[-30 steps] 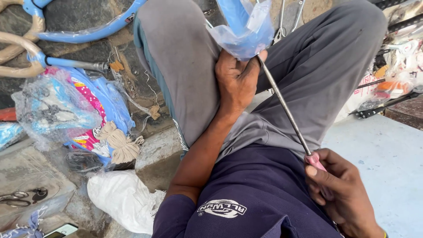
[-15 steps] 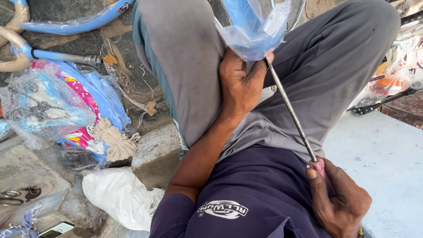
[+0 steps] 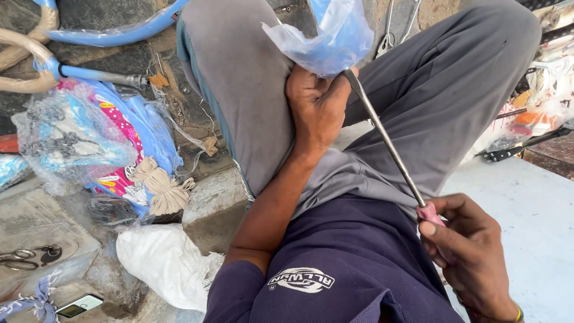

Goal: Assemble a plastic bicycle mudguard by attaching metal struts and supports.

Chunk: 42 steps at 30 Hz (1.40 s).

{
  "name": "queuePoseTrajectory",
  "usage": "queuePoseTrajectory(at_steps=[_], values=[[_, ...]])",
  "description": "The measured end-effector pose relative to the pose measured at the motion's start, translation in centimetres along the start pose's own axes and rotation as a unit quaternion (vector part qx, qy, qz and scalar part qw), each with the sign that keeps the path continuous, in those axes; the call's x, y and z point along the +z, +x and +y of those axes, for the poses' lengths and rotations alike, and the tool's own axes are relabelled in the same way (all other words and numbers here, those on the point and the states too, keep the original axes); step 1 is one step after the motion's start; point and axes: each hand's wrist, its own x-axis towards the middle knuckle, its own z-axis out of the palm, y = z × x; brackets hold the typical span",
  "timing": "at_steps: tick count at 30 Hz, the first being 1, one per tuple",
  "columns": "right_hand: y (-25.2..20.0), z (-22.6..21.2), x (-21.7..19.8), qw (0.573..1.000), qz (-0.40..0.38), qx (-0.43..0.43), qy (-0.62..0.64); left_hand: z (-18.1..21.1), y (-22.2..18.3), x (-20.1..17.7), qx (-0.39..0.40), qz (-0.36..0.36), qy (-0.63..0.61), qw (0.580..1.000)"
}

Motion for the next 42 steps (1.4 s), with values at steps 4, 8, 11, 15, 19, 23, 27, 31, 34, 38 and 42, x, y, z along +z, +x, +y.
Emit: queuePoseTrajectory(at_steps=[4, 8, 11, 15, 19, 23, 27, 31, 34, 38, 42], values=[[-1.7, 0.4, 0.7, 0.979, 0.141, -0.047, -0.142, 0.3, -0.1, 0.0, -0.003, 0.002, -0.011, 1.000], [-2.5, -0.4, 3.2, 0.934, 0.216, -0.112, -0.260, -0.6, -0.1, -0.2, -0.003, -0.008, -0.003, 1.000], [-2.9, 1.1, 2.9, 0.869, 0.188, -0.270, -0.370, -0.8, -0.1, -0.2, 0.007, -0.022, -0.003, 1.000], [-2.7, 0.6, 4.5, 0.774, 0.204, -0.337, -0.496, -1.0, -0.4, -0.4, -0.005, -0.006, 0.016, 1.000], [-3.1, 1.3, 4.7, 0.863, 0.191, -0.266, -0.384, -2.2, -0.7, -0.9, -0.001, 0.015, 0.033, 0.999], [-3.2, 1.0, 3.9, 0.976, 0.176, -0.072, -0.104, -0.9, 0.3, 0.1, 0.031, 0.009, 0.052, 0.998], [-0.2, 2.7, 0.1, 0.996, 0.033, 0.062, 0.056, -0.6, 0.7, -0.3, 0.026, 0.008, 0.048, 0.998], [1.3, 3.2, 0.2, 0.924, -0.167, 0.161, 0.305, 0.0, 0.6, -0.4, 0.024, 0.012, 0.017, 0.999], [1.5, 4.0, 0.0, 0.964, -0.147, 0.097, 0.199, -0.1, 0.9, -0.2, 0.015, 0.016, -0.018, 1.000], [-0.6, 3.3, 1.8, 0.909, 0.090, -0.220, -0.342, -0.9, 0.3, 0.0, -0.007, 0.027, -0.059, 0.998], [2.6, 1.7, -0.4, 0.842, 0.163, -0.319, -0.404, 1.9, -0.2, -0.1, -0.026, 0.042, -0.046, 0.998]])
